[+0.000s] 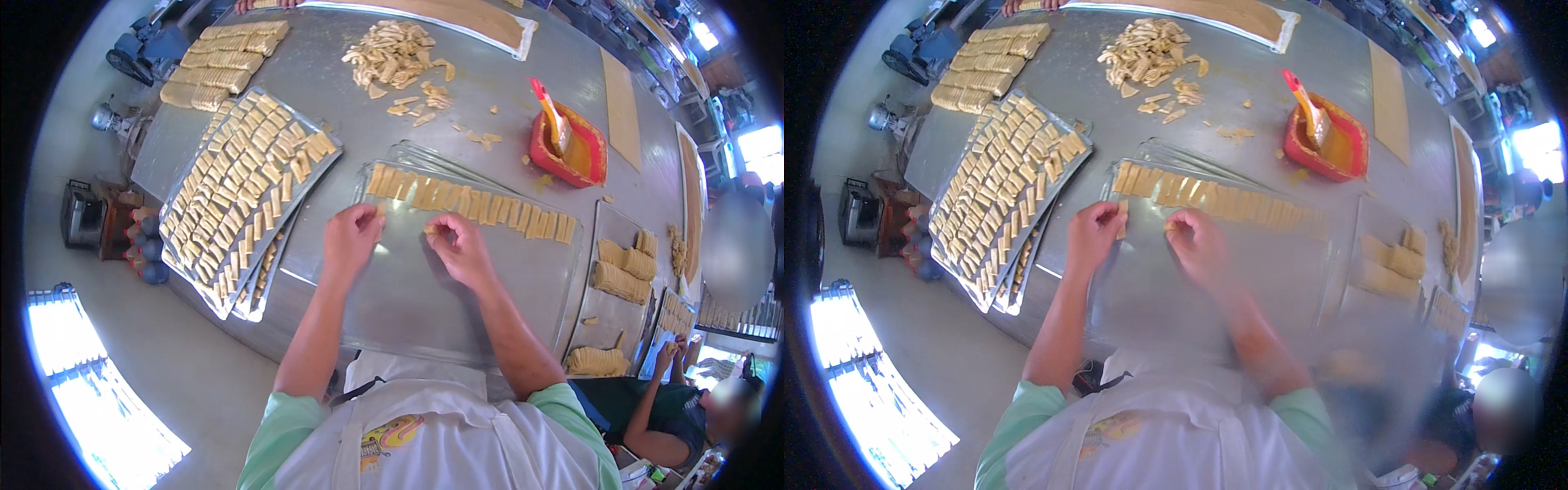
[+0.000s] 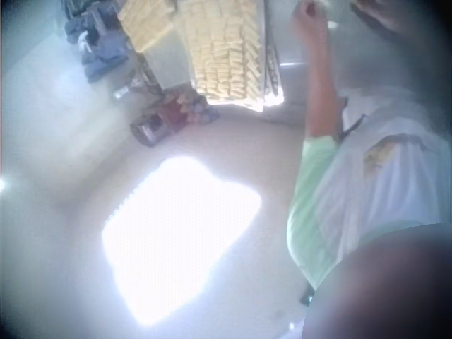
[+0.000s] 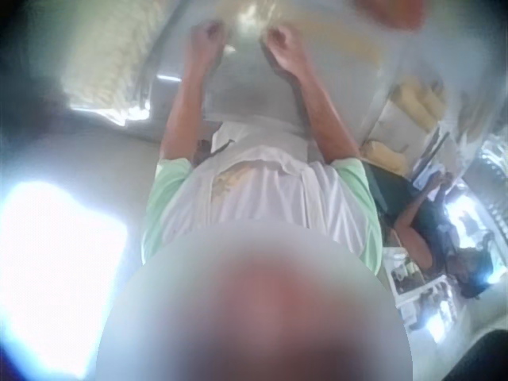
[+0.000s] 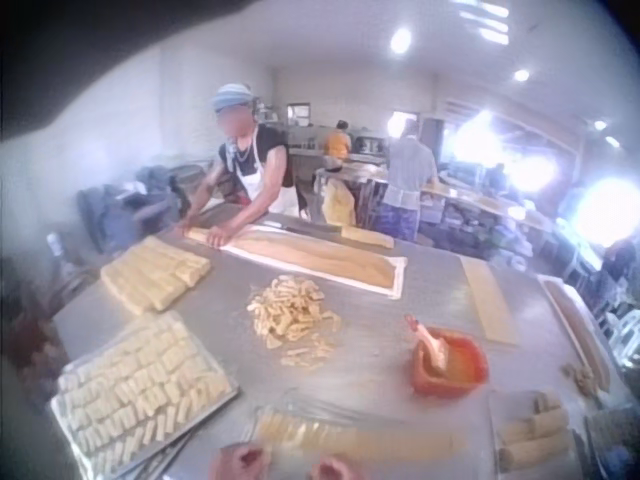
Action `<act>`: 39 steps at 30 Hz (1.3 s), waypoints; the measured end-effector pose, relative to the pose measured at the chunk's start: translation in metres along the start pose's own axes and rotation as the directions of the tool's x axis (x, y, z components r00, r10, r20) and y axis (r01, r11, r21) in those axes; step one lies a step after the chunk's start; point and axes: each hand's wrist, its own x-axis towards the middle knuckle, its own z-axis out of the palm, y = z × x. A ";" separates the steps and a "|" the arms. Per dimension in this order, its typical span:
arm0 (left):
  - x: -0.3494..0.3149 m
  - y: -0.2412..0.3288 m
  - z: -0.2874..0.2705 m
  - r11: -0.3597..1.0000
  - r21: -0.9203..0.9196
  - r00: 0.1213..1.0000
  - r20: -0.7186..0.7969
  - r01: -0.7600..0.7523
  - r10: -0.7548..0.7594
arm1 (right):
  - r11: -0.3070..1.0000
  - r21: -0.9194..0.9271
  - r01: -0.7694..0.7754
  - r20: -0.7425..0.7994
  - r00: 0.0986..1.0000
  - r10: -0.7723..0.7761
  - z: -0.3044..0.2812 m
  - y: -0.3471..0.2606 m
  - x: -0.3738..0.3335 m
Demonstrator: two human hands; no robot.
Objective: The person repeatedly picks small rectangular pasta pieces from a tray, folds them in half, and places them onto a metal baking sheet. The process continues across multiple trays, with the person working methodically to fill the sheets with folded pasta.
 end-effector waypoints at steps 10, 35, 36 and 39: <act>0.015 -0.022 -0.035 0.980 -0.169 0.986 0.112 -0.103 0.122 | 0.973 0.177 -0.148 -0.071 0.984 0.163 0.059 -0.039 0.014; 0.018 -0.028 -0.053 0.792 -0.598 0.974 0.226 0.125 0.017 | 0.980 0.154 -0.126 0.103 0.989 0.111 0.063 -0.052 0.019; 0.023 -0.027 -0.052 0.884 -0.459 0.969 0.246 0.091 0.028 | 0.989 0.004 -0.150 0.108 0.983 0.148 0.061 -0.051 0.025; 0.034 -0.026 -0.048 0.980 -0.199 0.959 0.273 -0.020 0.076 | 0.934 -0.346 -0.093 0.028 0.994 0.109 0.071 -0.043 0.044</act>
